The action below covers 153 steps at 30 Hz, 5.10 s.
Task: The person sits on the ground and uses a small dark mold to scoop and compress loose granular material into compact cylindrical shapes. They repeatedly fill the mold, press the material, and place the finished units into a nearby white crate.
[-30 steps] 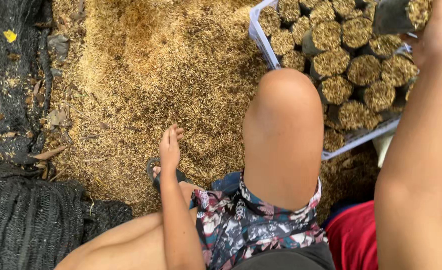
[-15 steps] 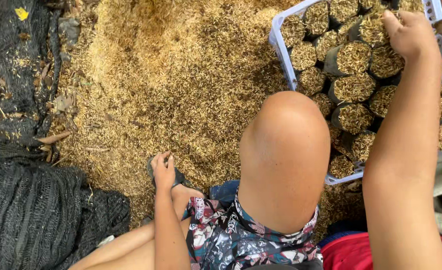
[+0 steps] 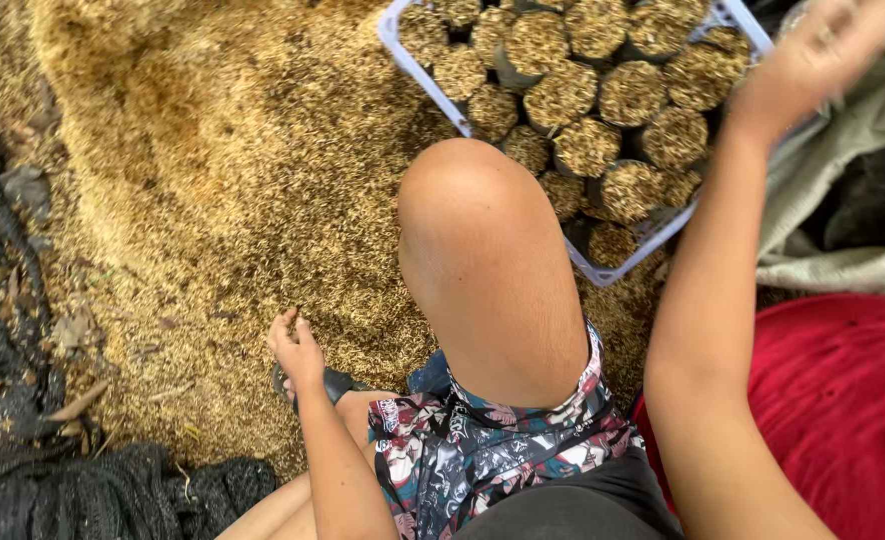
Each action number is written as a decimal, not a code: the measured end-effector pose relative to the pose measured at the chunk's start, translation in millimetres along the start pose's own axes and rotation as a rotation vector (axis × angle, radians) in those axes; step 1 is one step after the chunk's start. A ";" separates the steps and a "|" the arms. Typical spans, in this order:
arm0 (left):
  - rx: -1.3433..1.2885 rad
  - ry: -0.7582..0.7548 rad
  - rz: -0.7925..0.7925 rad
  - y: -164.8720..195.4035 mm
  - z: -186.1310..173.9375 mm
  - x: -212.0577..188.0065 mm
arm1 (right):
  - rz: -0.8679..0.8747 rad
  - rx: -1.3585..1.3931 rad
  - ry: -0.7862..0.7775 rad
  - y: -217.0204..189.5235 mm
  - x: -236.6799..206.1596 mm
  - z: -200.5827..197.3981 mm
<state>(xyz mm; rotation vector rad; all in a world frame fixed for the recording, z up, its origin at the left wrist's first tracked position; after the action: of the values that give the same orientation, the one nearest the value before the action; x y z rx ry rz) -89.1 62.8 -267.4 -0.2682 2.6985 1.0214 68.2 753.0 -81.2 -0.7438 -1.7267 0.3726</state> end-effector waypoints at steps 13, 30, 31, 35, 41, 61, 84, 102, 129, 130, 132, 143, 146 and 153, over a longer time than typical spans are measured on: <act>-0.084 -0.106 0.126 65.7 47.4 0.8 | 0.445 -1.333 -0.405 129.4 -63.1 -214.4; -0.374 -0.054 0.019 58.4 34.3 8.2 | 0.971 0.042 -0.387 114.6 -36.5 -180.0; -0.380 -0.105 -0.066 57.9 36.5 10.2 | 0.934 0.171 -0.394 83.1 -30.3 -156.3; -0.588 -0.210 -0.269 65.4 44.9 9.6 | 0.713 0.711 -0.492 -97.3 -31.2 -49.2; -1.127 -0.183 0.218 112.4 40.9 -17.0 | 0.728 1.219 -0.926 -349.6 -212.3 104.1; -0.696 0.170 0.136 68.5 -38.5 -20.8 | -0.167 0.436 -1.489 -403.9 -361.7 116.1; -0.406 -0.010 -0.062 33.6 4.4 -3.1 | 0.423 0.381 -1.607 -388.2 -383.5 165.8; -0.459 0.085 -0.105 23.2 -11.6 11.1 | 0.003 0.599 -1.486 -401.9 -350.3 157.4; -0.505 0.632 -0.012 51.3 -32.2 26.6 | 0.321 1.051 -1.977 -349.3 -384.9 198.1; -0.561 0.622 -0.016 51.2 -30.7 27.2 | 0.303 1.020 -1.988 -348.2 -387.8 197.2; -0.643 0.660 0.028 52.5 -31.8 27.5 | 0.446 1.027 -2.004 -343.0 -393.5 197.4; -0.562 0.732 0.077 63.7 -29.1 25.8 | 0.795 0.968 -1.880 -321.1 -403.3 212.1; -0.514 0.655 0.101 65.8 -28.0 26.9 | 0.712 0.941 -1.920 -328.0 -404.9 201.1; -0.560 0.581 0.197 65.3 -30.5 31.5 | 0.532 0.959 -1.758 -336.5 -409.2 198.3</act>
<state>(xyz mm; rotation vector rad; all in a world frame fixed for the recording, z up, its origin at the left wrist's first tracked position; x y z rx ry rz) -140.7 88.0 -213.7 -0.4638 2.8893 2.0291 -159.6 260.9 -242.1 0.0713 -2.3113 2.5613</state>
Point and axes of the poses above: each hand's wrist, its own x-axis towards the middle knuckle, its own z-axis out of the palm, y = z × x, the point moved 7 cm from there along x, towards the middle knuckle, and after that the axes turned 1 degree about x, right-handed, at the moved point
